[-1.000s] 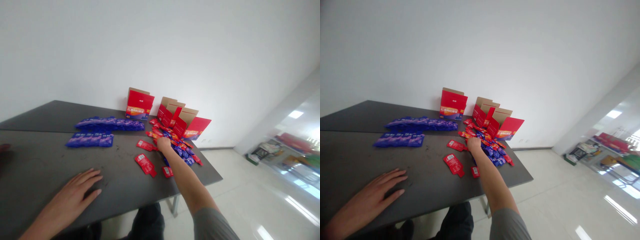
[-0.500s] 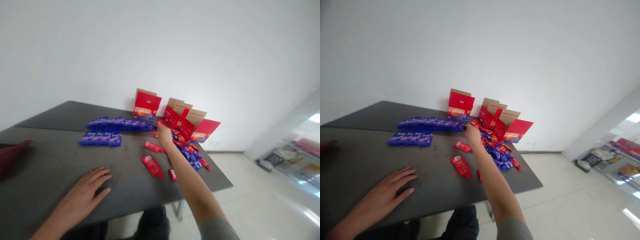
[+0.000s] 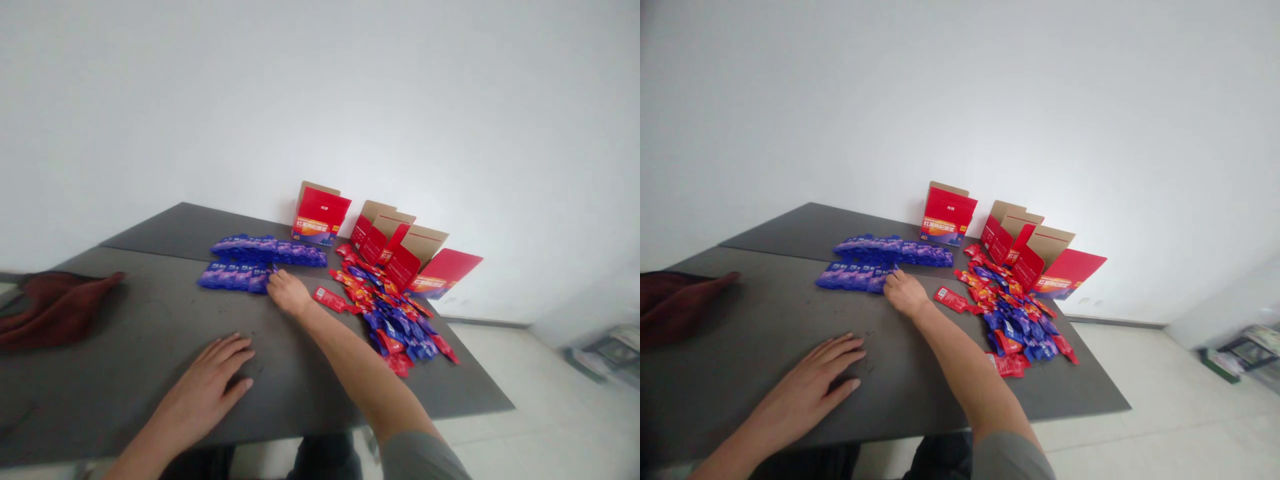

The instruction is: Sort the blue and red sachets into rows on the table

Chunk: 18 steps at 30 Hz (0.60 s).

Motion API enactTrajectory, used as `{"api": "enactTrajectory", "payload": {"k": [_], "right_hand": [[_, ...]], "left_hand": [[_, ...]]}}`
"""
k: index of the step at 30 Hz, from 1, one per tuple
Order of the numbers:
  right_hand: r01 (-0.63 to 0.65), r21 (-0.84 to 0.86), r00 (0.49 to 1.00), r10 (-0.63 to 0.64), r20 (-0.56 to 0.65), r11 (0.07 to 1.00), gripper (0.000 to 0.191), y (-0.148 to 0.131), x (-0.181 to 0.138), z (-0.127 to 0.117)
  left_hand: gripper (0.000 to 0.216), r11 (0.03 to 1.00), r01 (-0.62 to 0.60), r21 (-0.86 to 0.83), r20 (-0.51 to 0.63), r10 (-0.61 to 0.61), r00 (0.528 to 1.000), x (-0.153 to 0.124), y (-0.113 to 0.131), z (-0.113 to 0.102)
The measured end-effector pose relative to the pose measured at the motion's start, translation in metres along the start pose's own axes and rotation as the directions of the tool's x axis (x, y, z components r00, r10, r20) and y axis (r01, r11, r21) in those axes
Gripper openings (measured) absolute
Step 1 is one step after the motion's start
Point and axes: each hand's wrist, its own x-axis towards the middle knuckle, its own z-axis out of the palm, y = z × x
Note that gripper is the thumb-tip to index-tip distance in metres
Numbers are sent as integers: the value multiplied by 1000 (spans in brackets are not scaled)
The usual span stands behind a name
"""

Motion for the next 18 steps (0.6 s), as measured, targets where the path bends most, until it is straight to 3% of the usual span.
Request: {"api": "enactTrajectory", "payload": {"k": [18], "right_hand": [[-103,56,994,105,-25,993,20,-10,8,39]], "left_hand": [[47,1000,18,10,45,-19,999,-1,-2,2]]}}
